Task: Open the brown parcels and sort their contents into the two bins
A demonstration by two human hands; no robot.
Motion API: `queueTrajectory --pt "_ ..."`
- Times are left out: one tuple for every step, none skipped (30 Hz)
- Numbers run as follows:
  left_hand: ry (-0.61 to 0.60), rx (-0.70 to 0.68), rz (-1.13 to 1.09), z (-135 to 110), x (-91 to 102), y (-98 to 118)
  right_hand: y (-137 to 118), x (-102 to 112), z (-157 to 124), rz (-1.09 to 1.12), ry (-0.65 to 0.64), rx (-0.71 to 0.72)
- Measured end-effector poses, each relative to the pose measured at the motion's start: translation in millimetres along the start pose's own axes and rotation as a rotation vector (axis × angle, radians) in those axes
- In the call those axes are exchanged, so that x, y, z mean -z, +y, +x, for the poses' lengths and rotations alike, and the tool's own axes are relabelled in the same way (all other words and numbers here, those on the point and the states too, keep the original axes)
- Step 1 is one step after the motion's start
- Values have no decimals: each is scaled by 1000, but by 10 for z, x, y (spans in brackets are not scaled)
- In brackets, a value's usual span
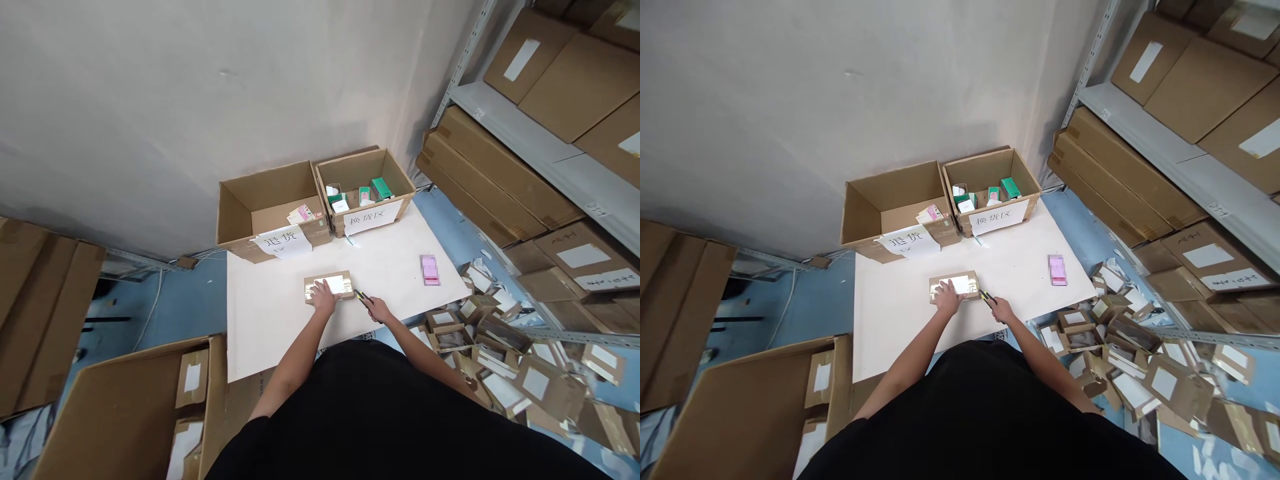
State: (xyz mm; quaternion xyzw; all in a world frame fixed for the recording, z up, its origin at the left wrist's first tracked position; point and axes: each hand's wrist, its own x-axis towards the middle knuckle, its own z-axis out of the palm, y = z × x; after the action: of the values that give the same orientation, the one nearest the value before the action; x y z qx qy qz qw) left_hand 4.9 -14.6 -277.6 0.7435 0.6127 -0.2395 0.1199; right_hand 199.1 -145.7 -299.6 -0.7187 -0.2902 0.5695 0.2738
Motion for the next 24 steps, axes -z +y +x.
queueTrajectory --pt "-2 -16 -14 18 59 -41 8 -12 0 48 60 -12" --pt "-2 -40 -33 39 120 -100 7 -38 7 96 127 -23" --pt "9 -65 -56 59 179 -175 -3 -80 19 133 188 -31" --pt "27 -86 -82 75 229 -262 -21 -137 36 148 229 -36" --pt "46 -102 -104 83 264 -354 -48 -209 57 135 249 -39" --pt "61 -113 -122 80 283 -445 -83 -291 83 98 251 -38" --pt "71 -122 -133 64 284 -528 -127 -378 115 42 249 -34" --pt "70 -123 -141 35 268 -598 -179 -465 153 -25 253 -27" --pt "63 -116 -146 -7 238 -653 -239 -545 200 -92 262 -20" --pt "51 -96 -153 -59 198 -694 -308 -613 257 -151 275 -16" --pt "41 -62 -161 -117 152 -723 -385 -665 324 -194 289 -17" --pt "31 -15 -169 -180 103 -744 -471 -700 402 -221 301 -24" --pt "20 35 -178 -242 55 -759 -564 -720 488 -237 306 -31" --pt "8 77 -189 -302 9 -770 -664 -729 580 -253 303 -35" --pt "-5 108 -205 -354 -35 -779 -766 -730 673 -275 294 -30" --pt "-12 129 -224 -398 -76 -785 -868 -730 761 -302 283 -15" --pt "-5 138 -243 -430 -115 -787 -963 -732 842 -330 267 7" --pt "15 133 -255 -451 -153 -783 -1048 -739 909 -349 246 31" --pt "44 107 -261 -461 -190 -775 -1118 -752 961 -354 224 49" --pt "75 58 -257 -462 -226 -765 -1172 -771 996 -342 202 59" --pt "101 -8 -248 -457 -263 -755 -1207 -797 1013 -315 182 61" --pt "116 -79 -239 -448 -299 -750 -1225 -829 1016 -277 164 57" --pt "119 -141 -235 -437 -334 -755 -1226 -865 1006 -230 149 55" --pt "118 -185 -239 -425 -366 -774 -1215 -906 986 -179 124 66"
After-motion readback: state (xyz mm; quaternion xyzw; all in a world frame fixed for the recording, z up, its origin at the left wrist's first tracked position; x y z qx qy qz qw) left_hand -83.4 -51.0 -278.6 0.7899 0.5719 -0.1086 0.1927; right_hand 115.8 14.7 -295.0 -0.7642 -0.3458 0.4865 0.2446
